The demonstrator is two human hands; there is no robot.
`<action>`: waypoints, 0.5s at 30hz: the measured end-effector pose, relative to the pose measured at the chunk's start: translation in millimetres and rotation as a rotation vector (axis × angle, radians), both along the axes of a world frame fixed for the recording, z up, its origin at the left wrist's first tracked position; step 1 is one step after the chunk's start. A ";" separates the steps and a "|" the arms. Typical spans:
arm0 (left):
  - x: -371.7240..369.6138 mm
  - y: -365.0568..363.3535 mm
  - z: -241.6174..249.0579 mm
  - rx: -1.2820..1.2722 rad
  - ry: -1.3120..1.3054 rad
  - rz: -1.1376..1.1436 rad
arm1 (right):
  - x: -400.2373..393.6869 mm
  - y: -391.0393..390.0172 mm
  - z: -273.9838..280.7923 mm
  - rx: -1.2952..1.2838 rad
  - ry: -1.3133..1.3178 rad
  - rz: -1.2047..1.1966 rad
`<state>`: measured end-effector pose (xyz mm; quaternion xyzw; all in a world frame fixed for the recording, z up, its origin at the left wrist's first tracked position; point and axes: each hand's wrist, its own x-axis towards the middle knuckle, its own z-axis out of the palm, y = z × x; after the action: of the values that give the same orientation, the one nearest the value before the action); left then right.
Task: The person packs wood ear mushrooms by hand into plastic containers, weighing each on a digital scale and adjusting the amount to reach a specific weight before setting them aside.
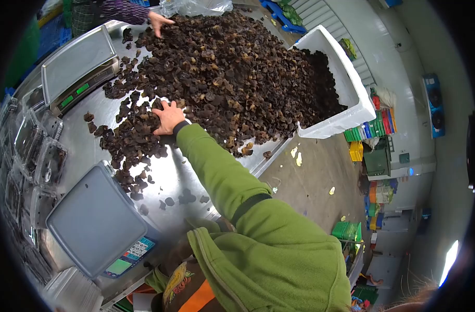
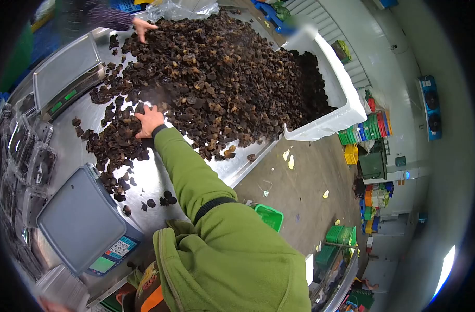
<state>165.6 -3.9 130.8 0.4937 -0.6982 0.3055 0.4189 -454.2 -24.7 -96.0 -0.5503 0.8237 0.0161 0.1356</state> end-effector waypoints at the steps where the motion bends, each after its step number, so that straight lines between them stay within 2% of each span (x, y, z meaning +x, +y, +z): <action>1: -45.5 24.4 -11.0 0.221 0.003 0.030 | 6.0 9.3 -1.8 -0.085 0.069 0.008; 2: -29.0 19.2 -56.8 0.508 0.026 -0.203 | 12.5 17.5 -3.7 -0.084 0.049 -0.033; 3: -74.9 22.6 -62.0 0.553 0.028 -0.380 | 18.1 26.6 -7.8 -0.082 0.029 -0.073; 6: -140.8 34.5 -95.3 0.872 0.069 -0.589 | 33.5 54.2 -14.2 -0.189 -0.005 -0.159; 9: -148.4 44.9 -125.5 1.046 -0.012 -0.606 | 40.8 80.4 -6.6 -0.332 -0.179 -0.221; 11: -150.8 50.3 -119.4 1.028 0.028 -0.637 | 42.1 91.7 -11.1 -0.648 -0.273 -0.280; 13: -148.3 57.4 -108.3 1.021 0.055 -0.666 | 55.0 104.4 6.2 -0.496 -0.046 -0.332; 14: -147.2 58.8 -103.3 1.035 0.078 -0.660 | 52.1 106.4 -2.1 -0.465 0.070 -0.270; 15: -145.1 57.6 -97.2 1.049 0.095 -0.652 | 47.0 108.7 -5.0 -0.392 0.043 -0.258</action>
<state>20.5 53.7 33.6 0.4082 -0.8509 -0.2442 0.2228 -407.2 84.0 -101.0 -0.4559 0.8773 -0.1498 0.0093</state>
